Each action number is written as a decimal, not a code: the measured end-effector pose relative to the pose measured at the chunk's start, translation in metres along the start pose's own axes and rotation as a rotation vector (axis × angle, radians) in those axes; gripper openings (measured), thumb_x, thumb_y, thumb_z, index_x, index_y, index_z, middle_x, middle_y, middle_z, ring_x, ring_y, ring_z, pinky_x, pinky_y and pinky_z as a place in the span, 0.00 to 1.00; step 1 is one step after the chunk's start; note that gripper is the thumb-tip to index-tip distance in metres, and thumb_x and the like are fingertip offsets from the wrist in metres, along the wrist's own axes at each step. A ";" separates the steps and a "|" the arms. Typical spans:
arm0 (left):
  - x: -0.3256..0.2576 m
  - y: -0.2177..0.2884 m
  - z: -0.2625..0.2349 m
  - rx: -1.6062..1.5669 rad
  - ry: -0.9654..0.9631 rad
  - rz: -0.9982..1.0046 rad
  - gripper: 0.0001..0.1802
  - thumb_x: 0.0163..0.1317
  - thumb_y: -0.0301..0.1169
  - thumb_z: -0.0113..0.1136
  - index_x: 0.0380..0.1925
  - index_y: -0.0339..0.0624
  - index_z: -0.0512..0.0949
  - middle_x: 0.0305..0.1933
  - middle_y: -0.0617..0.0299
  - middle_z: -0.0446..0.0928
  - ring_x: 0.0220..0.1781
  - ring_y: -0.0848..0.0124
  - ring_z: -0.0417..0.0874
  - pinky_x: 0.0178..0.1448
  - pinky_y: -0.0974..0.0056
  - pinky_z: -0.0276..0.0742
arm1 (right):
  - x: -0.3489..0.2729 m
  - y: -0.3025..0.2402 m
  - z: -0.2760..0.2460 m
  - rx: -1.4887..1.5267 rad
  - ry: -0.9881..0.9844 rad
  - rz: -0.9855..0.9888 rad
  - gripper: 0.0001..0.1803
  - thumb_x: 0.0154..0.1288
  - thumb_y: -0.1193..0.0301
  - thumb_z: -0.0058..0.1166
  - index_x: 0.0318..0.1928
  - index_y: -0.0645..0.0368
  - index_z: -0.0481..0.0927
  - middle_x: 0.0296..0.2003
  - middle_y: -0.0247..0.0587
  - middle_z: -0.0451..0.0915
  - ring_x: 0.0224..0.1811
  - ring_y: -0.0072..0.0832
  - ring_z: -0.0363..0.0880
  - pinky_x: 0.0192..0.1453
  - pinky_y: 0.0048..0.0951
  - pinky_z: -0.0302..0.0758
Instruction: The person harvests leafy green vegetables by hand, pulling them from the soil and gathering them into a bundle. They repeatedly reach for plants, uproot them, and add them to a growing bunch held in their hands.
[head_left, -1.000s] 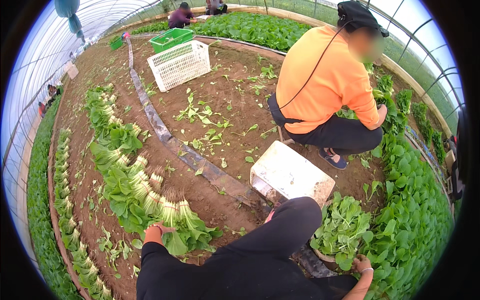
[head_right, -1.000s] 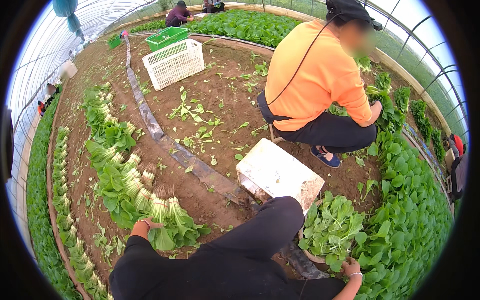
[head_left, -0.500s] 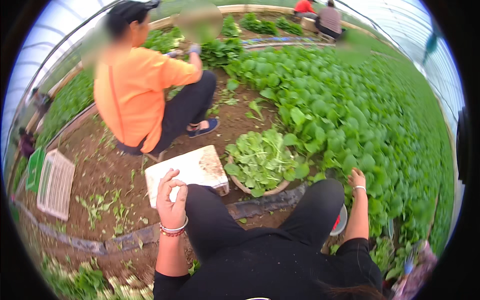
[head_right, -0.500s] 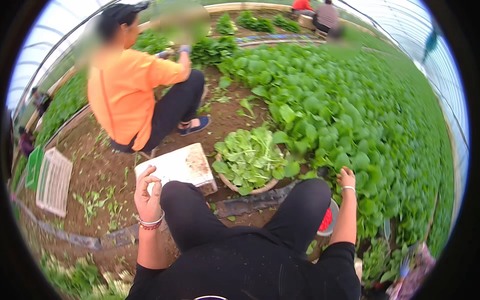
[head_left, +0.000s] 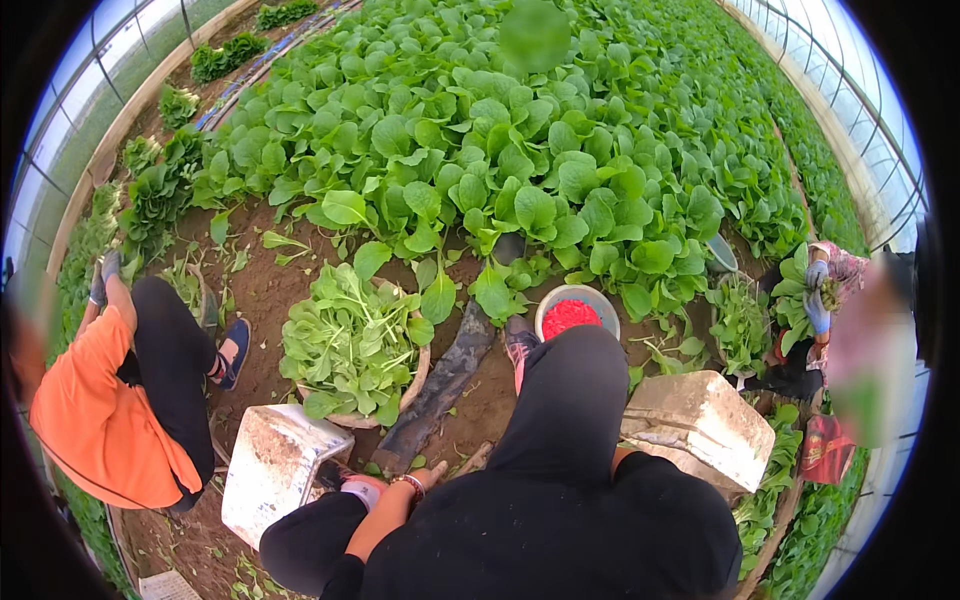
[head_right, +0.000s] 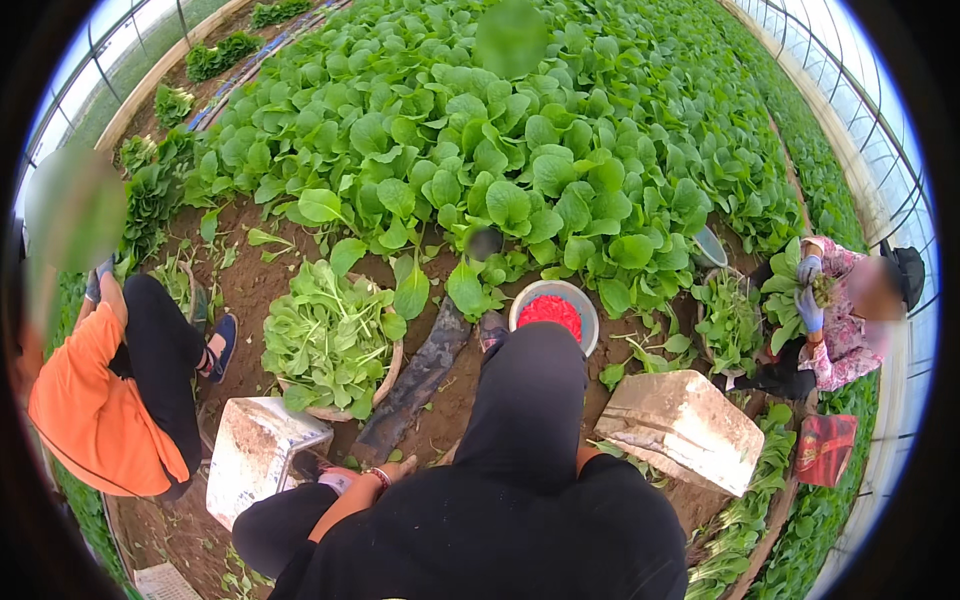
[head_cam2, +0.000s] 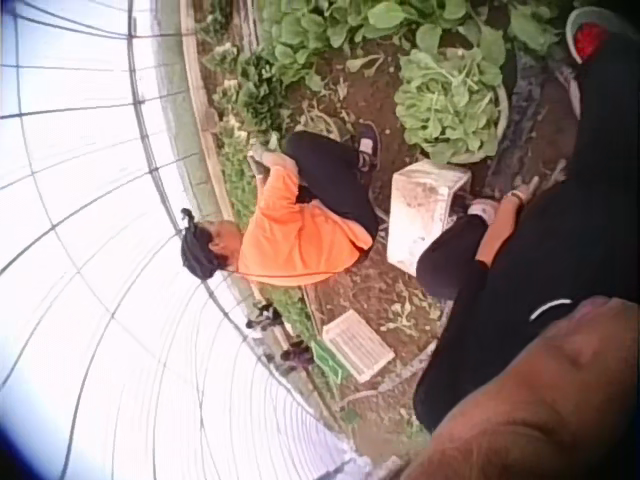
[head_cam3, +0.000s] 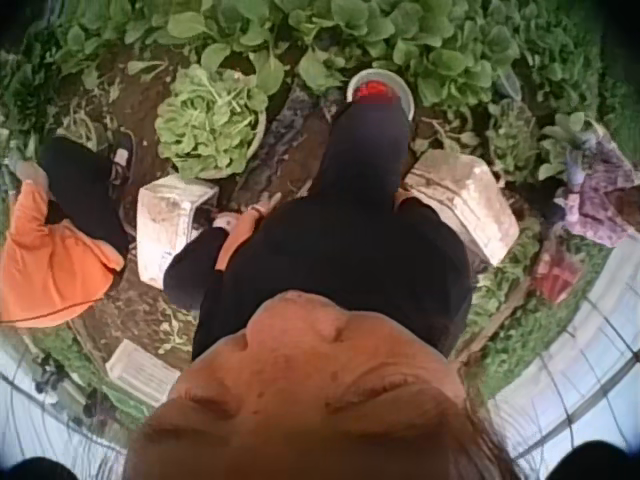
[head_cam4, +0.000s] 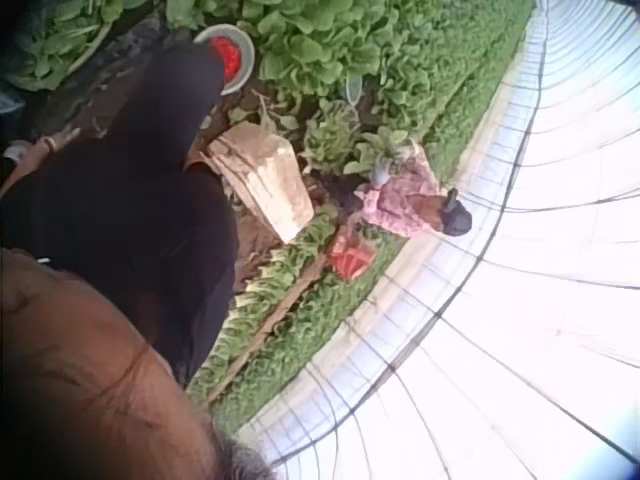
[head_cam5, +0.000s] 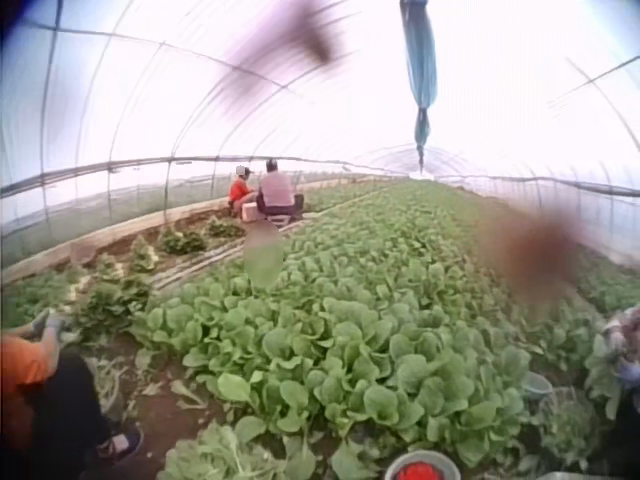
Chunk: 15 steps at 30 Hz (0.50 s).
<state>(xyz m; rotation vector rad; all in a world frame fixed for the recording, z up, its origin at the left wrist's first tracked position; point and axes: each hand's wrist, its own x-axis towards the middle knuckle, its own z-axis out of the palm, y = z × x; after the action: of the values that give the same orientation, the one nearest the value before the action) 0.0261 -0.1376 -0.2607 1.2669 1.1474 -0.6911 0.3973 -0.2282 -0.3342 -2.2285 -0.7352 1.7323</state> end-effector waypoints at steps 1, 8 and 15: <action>0.008 -0.004 0.001 -0.078 -0.069 -0.054 0.45 0.57 0.67 0.26 0.40 0.37 0.79 0.45 0.46 0.76 0.50 0.56 0.75 0.58 0.59 0.64 | 0.002 -0.005 0.004 0.017 -0.007 0.005 0.14 0.62 0.61 0.45 0.42 0.55 0.77 0.35 0.38 0.80 0.35 0.30 0.78 0.43 0.36 0.73; -0.001 0.049 -0.012 -0.261 -0.411 -0.199 0.44 0.57 0.67 0.32 0.40 0.33 0.77 0.41 0.50 0.77 0.44 0.62 0.77 0.51 0.62 0.69 | -0.003 -0.016 0.020 0.136 -0.027 0.105 0.15 0.62 0.61 0.44 0.42 0.55 0.77 0.35 0.38 0.80 0.35 0.30 0.78 0.43 0.36 0.73; 0.004 0.078 -0.042 -0.735 -0.636 -0.205 0.42 0.59 0.64 0.34 0.45 0.32 0.73 0.45 0.51 0.75 0.48 0.64 0.75 0.54 0.64 0.68 | 0.009 -0.050 0.013 0.152 -0.115 0.253 0.16 0.63 0.60 0.43 0.43 0.54 0.77 0.36 0.38 0.80 0.36 0.30 0.78 0.44 0.36 0.73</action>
<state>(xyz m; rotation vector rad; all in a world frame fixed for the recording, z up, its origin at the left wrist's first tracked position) 0.0862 -0.0796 -0.2326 0.2711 0.8664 -0.6627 0.3739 -0.1834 -0.3220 -2.2109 -0.3389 1.9721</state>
